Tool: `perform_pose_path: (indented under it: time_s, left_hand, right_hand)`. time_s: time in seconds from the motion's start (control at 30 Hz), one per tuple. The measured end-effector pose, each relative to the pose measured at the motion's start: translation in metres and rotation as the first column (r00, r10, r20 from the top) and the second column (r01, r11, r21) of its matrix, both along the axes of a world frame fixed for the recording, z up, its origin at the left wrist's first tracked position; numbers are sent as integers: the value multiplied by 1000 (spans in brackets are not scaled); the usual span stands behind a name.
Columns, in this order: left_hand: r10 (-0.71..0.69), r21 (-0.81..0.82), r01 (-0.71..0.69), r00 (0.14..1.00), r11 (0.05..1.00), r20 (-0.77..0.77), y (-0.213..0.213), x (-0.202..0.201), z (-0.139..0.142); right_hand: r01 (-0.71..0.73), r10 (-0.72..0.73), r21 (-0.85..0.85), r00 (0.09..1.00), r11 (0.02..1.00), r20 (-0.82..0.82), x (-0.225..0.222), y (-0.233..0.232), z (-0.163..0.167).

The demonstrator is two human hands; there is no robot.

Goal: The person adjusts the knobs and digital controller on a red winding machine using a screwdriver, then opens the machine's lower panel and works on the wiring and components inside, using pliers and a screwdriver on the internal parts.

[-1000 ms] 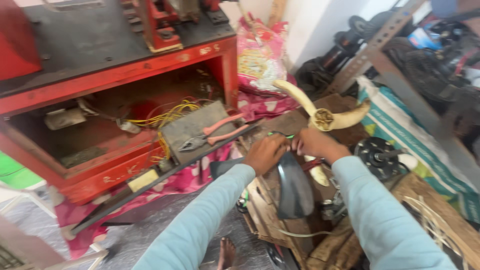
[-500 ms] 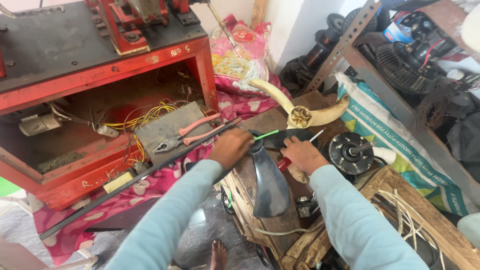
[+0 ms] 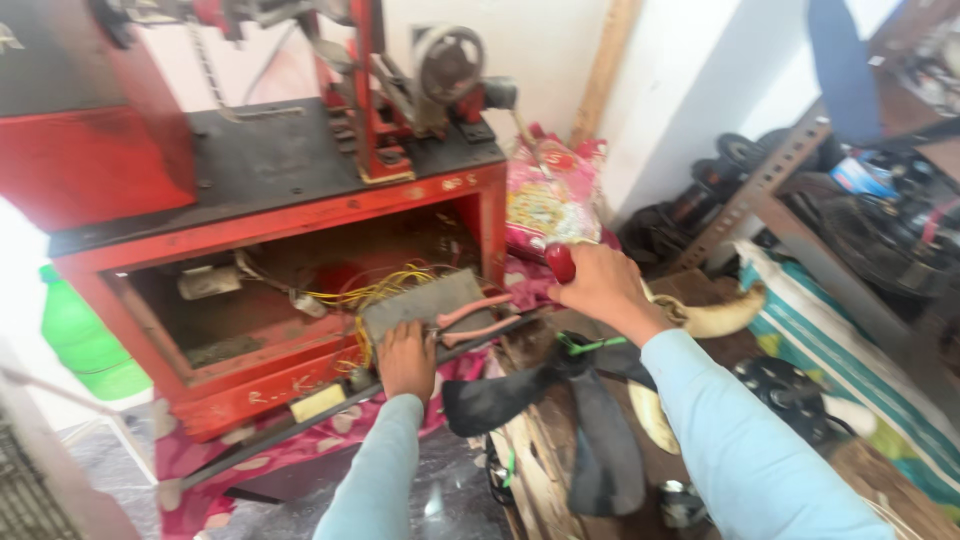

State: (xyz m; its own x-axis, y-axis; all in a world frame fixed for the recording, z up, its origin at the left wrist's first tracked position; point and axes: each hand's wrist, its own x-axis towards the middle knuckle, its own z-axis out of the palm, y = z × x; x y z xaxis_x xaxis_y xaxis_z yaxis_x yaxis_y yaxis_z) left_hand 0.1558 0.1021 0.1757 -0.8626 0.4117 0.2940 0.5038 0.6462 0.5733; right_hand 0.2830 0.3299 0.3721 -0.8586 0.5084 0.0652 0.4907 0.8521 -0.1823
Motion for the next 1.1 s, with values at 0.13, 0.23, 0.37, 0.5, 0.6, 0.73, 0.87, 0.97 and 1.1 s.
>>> perform_pose_path:
  time_s: [0.13, 0.23, 0.37, 0.5, 0.6, 0.73, 0.87, 0.97, 1.1]
  left_hand:
    - [338, -190, -290, 887, 938, 315, -26, -30, 0]
    - [255, -178, -190, 826, 965, 502, -49, -57, -5]
    - [-324, 382, 13, 556, 924, 766, -94, -80, -25]
    - [-366, 126, 376, 681, 918, 634, -113, -95, -46]
    - [-395, 12, 477, 714, 879, 578, -116, -103, -55]
    - [-455, 19, 524, 720, 851, 523, -121, -104, -64]
    - [-437, 39, 501, 710, 864, 552, -122, -99, -69]
    - [-460, 96, 509, 662, 855, 592, -121, -99, -73]
    - [-482, 99, 520, 684, 849, 548, -123, -95, -80]
  right_hand:
    - [-212, 41, -589, 956, 780, -290, -79, -27, -15]
    - [-359, -17, -836, 916, 415, -402, -128, -63, -30]
    - [-268, -117, -925, 944, 269, -308, -185, -126, -49]
    - [-226, -164, -951, 951, 211, -262, -226, -176, -76]
    - [-209, -150, -954, 958, 216, -244, -243, -196, -95]
    - [-74, -208, -968, 970, 241, -126, -255, -209, -115]
    - [27, -273, -971, 961, 237, -40, -262, -212, -125]
    - [-24, -238, -975, 968, 222, -78, -267, -211, -130]
    - [-50, -284, -974, 952, 220, -113, -273, -208, -132]
